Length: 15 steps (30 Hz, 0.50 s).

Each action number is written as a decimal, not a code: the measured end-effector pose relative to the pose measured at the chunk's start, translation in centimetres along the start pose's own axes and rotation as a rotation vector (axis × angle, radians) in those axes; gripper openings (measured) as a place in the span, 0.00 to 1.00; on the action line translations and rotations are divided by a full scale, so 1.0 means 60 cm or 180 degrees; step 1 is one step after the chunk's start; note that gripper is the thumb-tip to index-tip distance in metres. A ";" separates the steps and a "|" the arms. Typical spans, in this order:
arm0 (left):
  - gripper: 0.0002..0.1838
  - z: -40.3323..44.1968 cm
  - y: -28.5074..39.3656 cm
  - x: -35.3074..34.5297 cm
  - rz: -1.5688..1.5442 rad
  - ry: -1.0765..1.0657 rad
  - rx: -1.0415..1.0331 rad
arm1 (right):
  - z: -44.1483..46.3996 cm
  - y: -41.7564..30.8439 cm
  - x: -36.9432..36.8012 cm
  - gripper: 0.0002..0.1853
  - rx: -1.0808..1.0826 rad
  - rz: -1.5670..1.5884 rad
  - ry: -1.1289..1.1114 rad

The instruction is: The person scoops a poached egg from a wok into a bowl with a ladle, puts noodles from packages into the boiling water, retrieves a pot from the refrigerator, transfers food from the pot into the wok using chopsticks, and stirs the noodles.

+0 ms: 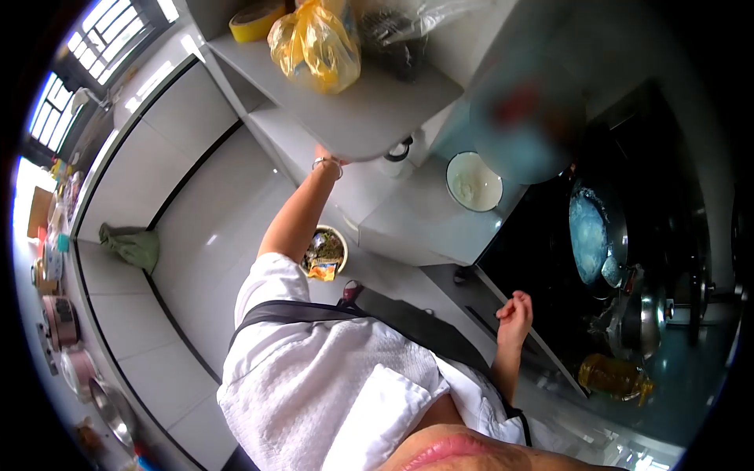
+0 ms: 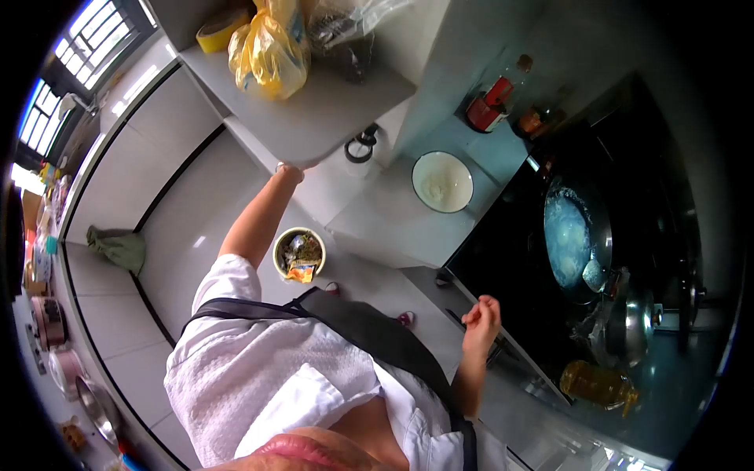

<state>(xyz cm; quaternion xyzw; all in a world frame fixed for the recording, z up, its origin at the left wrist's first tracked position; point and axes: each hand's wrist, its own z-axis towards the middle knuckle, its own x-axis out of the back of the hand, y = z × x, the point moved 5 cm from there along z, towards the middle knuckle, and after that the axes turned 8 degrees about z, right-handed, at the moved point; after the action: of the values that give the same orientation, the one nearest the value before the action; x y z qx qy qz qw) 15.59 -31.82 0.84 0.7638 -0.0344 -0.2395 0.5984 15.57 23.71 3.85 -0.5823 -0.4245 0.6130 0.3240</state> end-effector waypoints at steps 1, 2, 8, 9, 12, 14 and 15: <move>0.09 0.027 0.005 -0.022 -0.0080 0.0069 0.0025 | -0.016 0.006 -0.001 0.04 -0.0028 -0.0027 0.0100; 0.09 0.051 0.004 -0.035 -0.0205 0.0091 0.0066 | -0.030 0.012 0.000 0.04 -0.0031 -0.0058 0.0195; 0.08 0.132 -0.020 -0.028 -0.0641 0.0167 0.0297 | -0.064 0.047 0.006 0.04 -0.0061 -0.0178 0.0441; 0.08 0.138 -0.021 -0.026 -0.0683 0.0186 0.0315 | -0.064 0.049 0.003 0.05 -0.0075 -0.0209 0.0371; 0.07 0.144 -0.029 -0.019 -0.0776 0.0188 0.0366 | -0.067 0.059 -0.015 0.05 -0.0252 -0.0277 0.0297; 0.07 0.148 -0.035 -0.010 -0.0835 0.0180 0.0393 | -0.064 0.077 -0.043 0.05 -0.0348 -0.0364 0.0121; 0.07 0.147 -0.036 -0.005 -0.0865 0.0141 0.0407 | -0.060 0.093 -0.061 0.05 -0.0441 -0.0438 -0.0061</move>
<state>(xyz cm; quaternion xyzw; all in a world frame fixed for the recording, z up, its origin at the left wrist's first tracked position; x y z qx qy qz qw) 11.24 -39.02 -2.59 0.8031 0.0674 -0.2986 0.5112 20.06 18.57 0.58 -0.5669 -0.5079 0.5640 0.3203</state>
